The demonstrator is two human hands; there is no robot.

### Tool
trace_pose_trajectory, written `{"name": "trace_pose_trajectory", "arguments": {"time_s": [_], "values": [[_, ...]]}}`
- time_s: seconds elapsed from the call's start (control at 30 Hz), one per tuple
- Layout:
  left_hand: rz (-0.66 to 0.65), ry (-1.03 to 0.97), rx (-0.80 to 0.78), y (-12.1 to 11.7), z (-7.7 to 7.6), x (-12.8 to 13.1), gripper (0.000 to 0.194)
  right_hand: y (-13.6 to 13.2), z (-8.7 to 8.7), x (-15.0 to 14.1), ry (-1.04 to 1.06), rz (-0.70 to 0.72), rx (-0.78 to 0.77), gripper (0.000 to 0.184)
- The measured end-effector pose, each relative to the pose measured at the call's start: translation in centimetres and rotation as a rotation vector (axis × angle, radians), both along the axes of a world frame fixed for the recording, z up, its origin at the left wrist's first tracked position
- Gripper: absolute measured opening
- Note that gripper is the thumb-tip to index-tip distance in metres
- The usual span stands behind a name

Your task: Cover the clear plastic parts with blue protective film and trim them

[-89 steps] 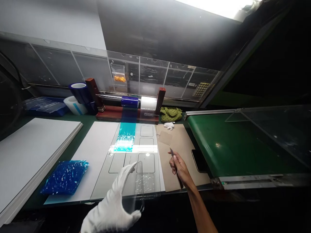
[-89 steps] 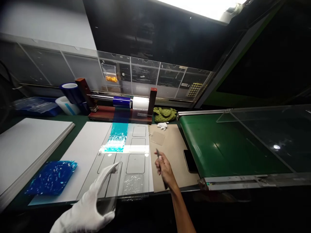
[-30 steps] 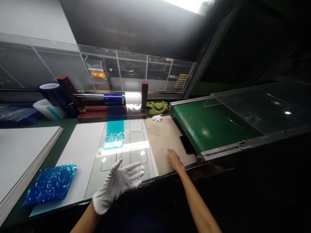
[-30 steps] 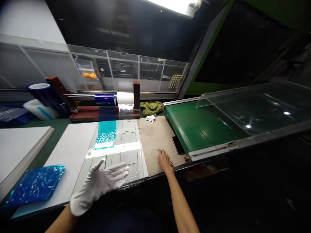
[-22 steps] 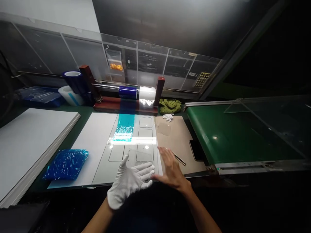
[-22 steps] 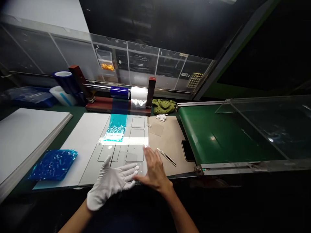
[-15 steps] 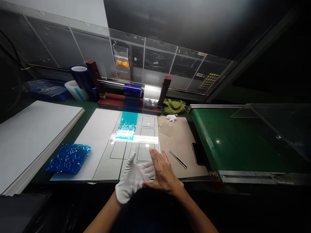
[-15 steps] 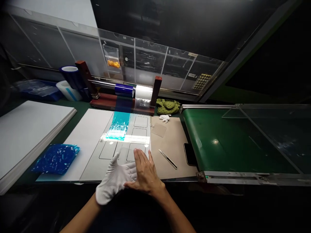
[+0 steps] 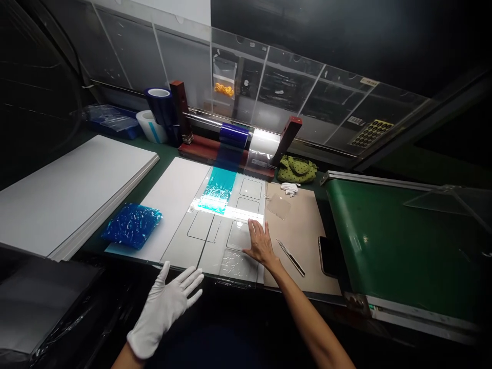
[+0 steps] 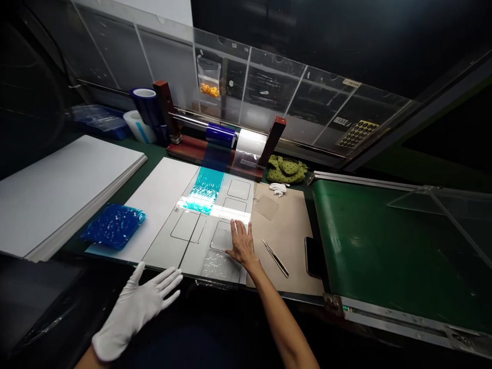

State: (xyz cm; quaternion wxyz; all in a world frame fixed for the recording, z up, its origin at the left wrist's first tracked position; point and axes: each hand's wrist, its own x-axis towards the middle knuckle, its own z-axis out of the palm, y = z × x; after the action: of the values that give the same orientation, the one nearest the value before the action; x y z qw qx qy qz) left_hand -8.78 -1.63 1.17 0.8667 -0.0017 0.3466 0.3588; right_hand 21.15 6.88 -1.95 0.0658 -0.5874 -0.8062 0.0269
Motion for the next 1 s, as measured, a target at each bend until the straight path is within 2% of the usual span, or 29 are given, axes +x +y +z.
{"name": "trace_pose_trajectory", "arguments": {"time_s": [0.2, 0.37, 0.47, 0.53, 0.6, 0.67, 0.73, 0.9, 1.0], "values": [[0.098, -0.03, -0.087, -1.9, -0.5, 0.6, 0.094, 0.8, -1.0, -0.1, -0.023, 0.05, -0.011, 0.11], [0.172, -0.119, -0.151, -1.6, -1.1, 1.2, 0.087, 1.2, -1.7, 0.0, -0.028, 0.077, -0.036, 0.11], [0.21, -0.165, -0.21, -1.3, -1.7, 1.0, 0.083, 1.5, -1.7, 0.8, 0.006, 0.031, 0.001, 0.11], [0.248, -0.192, -0.227, -1.2, -2.0, 0.9, 0.083, 2.3, -1.5, 2.1, 0.068, -0.071, 0.056, 0.097], [0.287, -0.212, -0.242, -1.2, -2.1, 0.9, 0.087, 3.7, -1.0, 3.9, 0.172, -0.285, 0.064, 0.074], [0.317, -0.203, -0.254, -1.3, -2.1, 1.0, 0.091, 6.1, -0.6, 5.9, 0.267, -0.526, 0.016, 0.055], [0.328, -0.169, -0.261, -1.3, -2.2, 1.2, 0.091, 9.1, -0.2, 7.6, 0.318, -0.676, -0.042, 0.045], [0.271, -0.125, -0.191, -1.7, -3.0, 1.3, 0.082, 16.2, 0.0, 9.1, 0.378, -0.783, -0.127, 0.038], [0.16, -0.106, -0.016, -1.6, -3.5, 1.1, 0.069, 17.4, 0.6, 8.8, 0.439, -0.814, -0.128, 0.022]]}}
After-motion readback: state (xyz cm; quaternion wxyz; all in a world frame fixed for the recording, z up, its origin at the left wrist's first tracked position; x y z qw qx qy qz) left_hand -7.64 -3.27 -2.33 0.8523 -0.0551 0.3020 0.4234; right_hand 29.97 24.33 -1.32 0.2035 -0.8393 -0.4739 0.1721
